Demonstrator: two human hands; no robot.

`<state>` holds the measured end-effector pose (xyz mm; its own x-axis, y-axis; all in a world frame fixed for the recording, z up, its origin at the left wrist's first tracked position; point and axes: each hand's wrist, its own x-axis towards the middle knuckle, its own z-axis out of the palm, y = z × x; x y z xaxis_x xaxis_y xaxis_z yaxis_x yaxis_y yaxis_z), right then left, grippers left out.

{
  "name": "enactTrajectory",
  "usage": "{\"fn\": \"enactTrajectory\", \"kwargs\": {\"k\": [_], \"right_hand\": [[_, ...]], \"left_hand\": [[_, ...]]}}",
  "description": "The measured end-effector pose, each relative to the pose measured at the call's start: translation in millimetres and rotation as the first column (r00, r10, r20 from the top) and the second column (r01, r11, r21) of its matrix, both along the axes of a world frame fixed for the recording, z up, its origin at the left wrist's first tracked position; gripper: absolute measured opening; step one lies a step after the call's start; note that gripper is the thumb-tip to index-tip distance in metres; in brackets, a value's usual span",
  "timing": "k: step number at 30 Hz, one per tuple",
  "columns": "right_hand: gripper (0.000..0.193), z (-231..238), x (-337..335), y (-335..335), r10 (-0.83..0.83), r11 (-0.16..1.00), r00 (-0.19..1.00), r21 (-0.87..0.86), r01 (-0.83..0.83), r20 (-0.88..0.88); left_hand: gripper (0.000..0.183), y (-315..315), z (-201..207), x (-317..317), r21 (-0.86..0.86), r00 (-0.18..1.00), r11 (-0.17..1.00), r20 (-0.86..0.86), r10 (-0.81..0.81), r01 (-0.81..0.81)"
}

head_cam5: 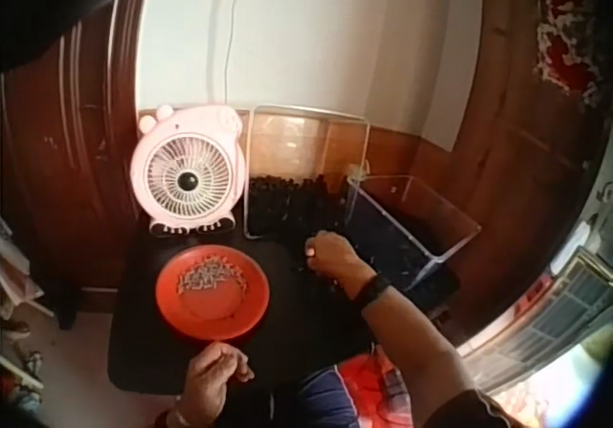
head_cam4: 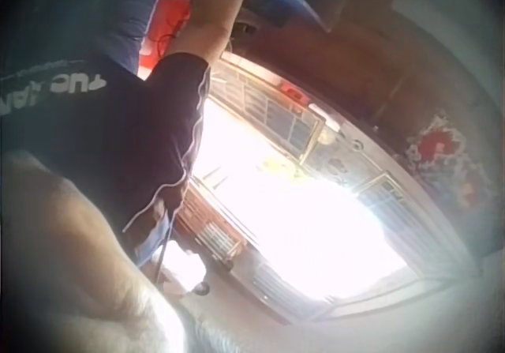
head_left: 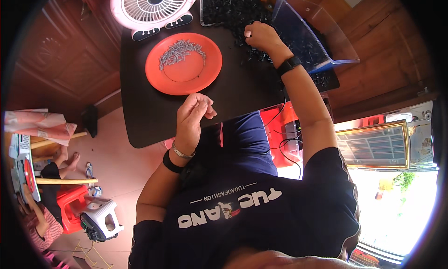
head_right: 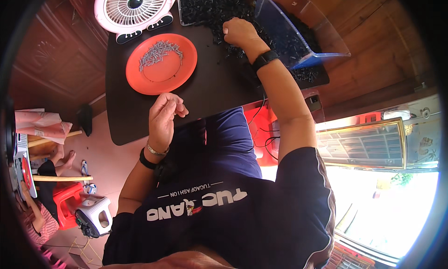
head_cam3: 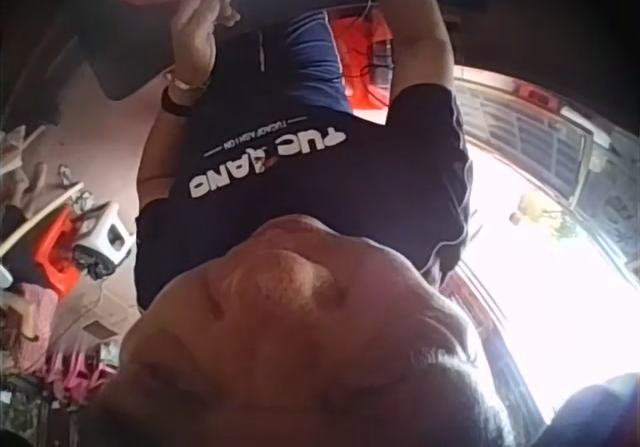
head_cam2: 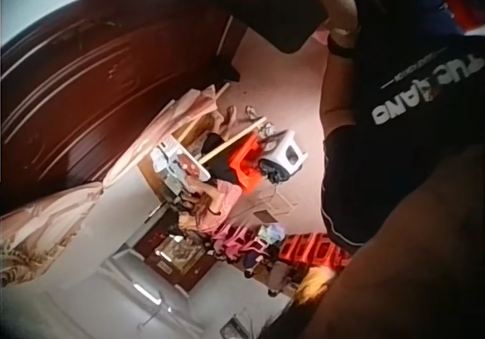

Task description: The person assembles small components by taking pins from a plate and inserting them into plastic parts by hand.

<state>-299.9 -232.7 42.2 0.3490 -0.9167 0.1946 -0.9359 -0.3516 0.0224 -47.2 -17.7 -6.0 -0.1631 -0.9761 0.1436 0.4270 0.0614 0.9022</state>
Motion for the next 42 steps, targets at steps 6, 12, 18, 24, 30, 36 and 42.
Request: {"fn": "enactTrajectory", "kwargs": {"k": [6,12,18,24,30,36,42], "right_hand": [[0.019,3.3,-12.8,-1.1,0.019,1.0,1.0,-0.002,-0.019,0.017],[0.014,27.8,6.1,49.0,0.047,0.891,0.676,0.275,-0.361,0.735],[0.02,32.5,32.8,104.6,-0.083,0.671,0.314,0.285,-0.684,0.946],[0.019,24.1,57.8,128.4,-0.156,0.596,0.217,0.267,-0.757,0.964],[0.015,9.6,87.6,151.8,-0.122,0.529,0.187,0.223,-0.819,0.975],[0.012,20.2,102.4,153.2,0.028,0.58,0.364,0.282,-0.765,0.931],[0.013,30.7,120.4,98.4,0.379,0.874,0.743,0.051,-0.484,0.551]], "left_hand": [[0.018,-1.9,0.6,-2.0,-0.006,0.999,1.0,0.028,-0.024,0.025],[0.019,-0.3,0.0,-0.7,-0.022,0.999,1.0,0.034,0.01,-0.009],[0.019,-0.6,-0.7,-0.9,-0.019,0.999,1.0,0.047,-0.006,0.007],[0.021,-1.8,4.1,-2.0,0.009,0.999,1.0,0.035,0.002,-0.003],[0.021,-1.5,1.3,1.4,0.029,0.987,0.999,-0.16,-0.01,0.015],[0.021,6.9,2.5,11.2,0.077,0.985,0.997,-0.17,-0.015,0.029],[0.024,7.1,6.0,26.7,0.079,0.989,0.994,-0.119,0.088,-0.079]]}}
